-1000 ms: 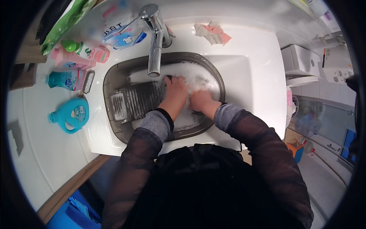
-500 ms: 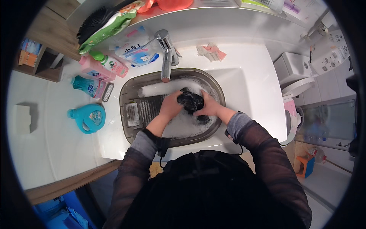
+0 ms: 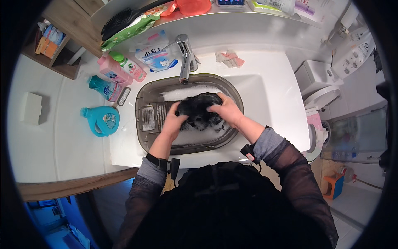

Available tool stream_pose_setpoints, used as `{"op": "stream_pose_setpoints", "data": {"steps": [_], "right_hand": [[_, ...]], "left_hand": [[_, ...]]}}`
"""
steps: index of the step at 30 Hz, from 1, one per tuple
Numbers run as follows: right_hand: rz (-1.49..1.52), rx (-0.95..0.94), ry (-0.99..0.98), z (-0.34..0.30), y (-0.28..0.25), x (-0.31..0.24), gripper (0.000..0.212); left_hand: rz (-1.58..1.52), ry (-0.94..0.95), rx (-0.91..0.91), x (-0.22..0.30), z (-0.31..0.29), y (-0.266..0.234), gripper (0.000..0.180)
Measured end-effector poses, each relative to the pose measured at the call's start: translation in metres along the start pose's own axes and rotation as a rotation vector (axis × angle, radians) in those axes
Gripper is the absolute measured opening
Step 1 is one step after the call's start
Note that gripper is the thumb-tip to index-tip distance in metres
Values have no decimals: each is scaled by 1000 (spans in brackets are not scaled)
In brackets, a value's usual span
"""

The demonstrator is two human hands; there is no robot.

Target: The person hand washes a dark garment in a sink filled with soapy water. They repeatedly rub, squeeze, and rinse the fabric, then wring it out and place it back in the sink.

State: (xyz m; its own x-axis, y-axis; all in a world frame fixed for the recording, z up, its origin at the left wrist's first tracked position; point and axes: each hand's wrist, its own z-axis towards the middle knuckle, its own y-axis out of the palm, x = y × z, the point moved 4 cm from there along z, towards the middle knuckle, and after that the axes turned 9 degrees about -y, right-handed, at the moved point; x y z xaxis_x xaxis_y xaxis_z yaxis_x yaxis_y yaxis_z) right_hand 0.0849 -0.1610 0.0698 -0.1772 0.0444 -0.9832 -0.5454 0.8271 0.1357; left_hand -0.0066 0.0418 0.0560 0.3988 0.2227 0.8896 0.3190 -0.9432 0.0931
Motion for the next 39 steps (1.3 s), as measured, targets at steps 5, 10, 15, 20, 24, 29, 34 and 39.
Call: {"op": "stream_pose_setpoints", "data": {"steps": [5, 10, 15, 20, 24, 29, 34, 39], "right_hand": [[-318, 12, -189, -16, 7, -47, 39], [-589, -21, -287, -16, -5, -30, 47], [-1158, -234, -333, -9, -6, 22, 61], [-1527, -588, 107, -8, -12, 76, 65], [-1648, -693, 200, 15, 0, 103, 63], [-1477, -731, 240, 44, -7, 130, 67], [-1456, -843, 276, 58, -18, 139, 73], [-919, -394, 65, 57, -37, 90, 70]], "left_hand": [[592, 21, 67, -21, 15, 18, 106], [953, 167, 34, -15, 16, 27, 133], [1430, -86, -73, -38, 22, 65, 130], [1723, -98, -161, -55, 36, 79, 133], [1837, -43, -180, -61, 69, 80, 127], [1950, -138, -251, -81, 110, 78, 94], [1984, -289, -405, -84, 117, 77, 80], [1555, 16, -200, -59, 100, 65, 109]]}}
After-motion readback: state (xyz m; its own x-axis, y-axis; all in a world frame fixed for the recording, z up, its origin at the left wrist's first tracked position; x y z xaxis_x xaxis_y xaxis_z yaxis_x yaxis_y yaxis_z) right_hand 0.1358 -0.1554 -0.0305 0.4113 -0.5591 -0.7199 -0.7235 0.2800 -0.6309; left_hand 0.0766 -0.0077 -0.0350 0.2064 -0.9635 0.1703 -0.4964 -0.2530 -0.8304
